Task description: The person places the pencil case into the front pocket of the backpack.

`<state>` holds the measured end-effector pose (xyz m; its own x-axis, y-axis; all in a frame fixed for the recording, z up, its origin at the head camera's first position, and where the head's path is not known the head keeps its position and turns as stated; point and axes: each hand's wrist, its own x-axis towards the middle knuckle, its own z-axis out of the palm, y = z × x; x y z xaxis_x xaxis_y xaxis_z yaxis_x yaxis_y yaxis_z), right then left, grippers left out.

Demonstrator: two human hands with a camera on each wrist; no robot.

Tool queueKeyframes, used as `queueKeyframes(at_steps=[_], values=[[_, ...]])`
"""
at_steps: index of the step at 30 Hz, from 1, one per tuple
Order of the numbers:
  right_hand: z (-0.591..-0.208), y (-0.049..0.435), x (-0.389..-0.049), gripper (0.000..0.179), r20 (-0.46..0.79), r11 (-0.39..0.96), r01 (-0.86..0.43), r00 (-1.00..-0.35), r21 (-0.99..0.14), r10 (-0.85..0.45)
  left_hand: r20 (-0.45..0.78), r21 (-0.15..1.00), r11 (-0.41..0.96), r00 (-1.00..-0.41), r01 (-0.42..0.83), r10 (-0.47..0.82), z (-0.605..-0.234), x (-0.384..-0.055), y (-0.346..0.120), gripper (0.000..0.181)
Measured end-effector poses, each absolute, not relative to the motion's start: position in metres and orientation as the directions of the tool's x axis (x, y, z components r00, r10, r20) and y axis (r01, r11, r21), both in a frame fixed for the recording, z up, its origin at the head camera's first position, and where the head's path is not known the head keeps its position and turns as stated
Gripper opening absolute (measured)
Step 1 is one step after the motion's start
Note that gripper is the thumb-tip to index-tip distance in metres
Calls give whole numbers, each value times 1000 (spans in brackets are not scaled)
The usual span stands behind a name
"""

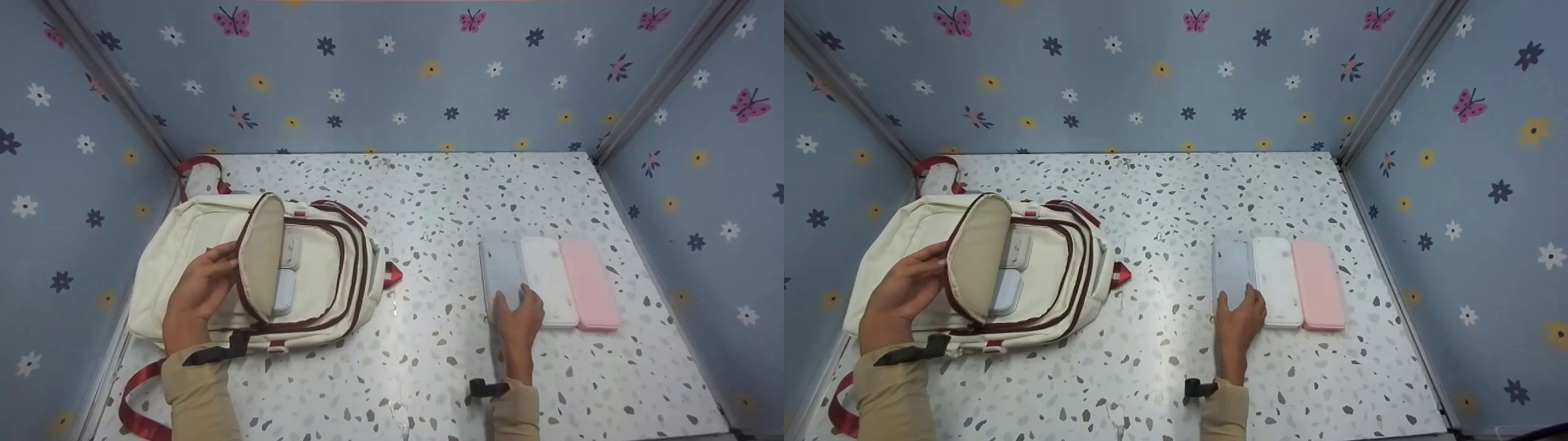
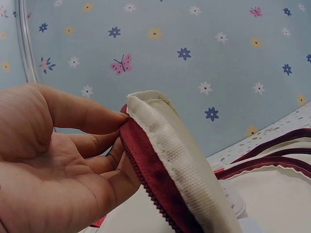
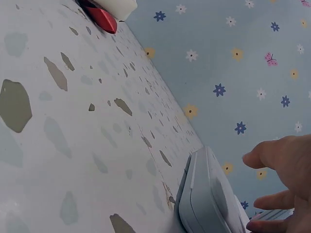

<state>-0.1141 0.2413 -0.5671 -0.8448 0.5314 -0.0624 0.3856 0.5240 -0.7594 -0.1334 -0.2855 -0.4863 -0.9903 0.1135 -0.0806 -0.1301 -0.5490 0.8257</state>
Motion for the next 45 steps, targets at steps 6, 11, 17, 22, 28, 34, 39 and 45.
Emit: queueKeyframes(at_steps=[6,11,17,22,28,34,39,45], values=[[-568,241,-114,63,-67,511,383,-844,-769,532,-71,815,-564,-990,-130,125,-487,-133,-286,34],[-567,236,-115,67,-107,523,396,-861,-755,498,-69,812,-569,-989,-131,129,-486,-133,-285,33],[-567,227,-116,82,-188,570,451,-868,-687,459,-73,823,-553,-990,-130,125,-485,-133,-285,34],[-568,216,-114,103,-247,604,495,-859,-624,448,-73,822,-555,-990,-126,117,-486,-134,-285,35],[-575,206,-114,115,-245,630,509,-853,-587,460,-75,817,-562,-990,-129,118,-486,-135,-284,35],[-583,206,-114,112,-165,618,481,-852,-622,497,-85,829,-544,-990,-132,112,-485,-133,-284,33],[-581,209,-115,110,-135,602,458,-854,-654,503,-92,825,-550,-991,-128,93,-485,-132,-284,34],[-575,216,-116,107,-119,588,449,-850,-673,513,-89,832,-540,-991,-128,98,-485,-133,-282,34]])
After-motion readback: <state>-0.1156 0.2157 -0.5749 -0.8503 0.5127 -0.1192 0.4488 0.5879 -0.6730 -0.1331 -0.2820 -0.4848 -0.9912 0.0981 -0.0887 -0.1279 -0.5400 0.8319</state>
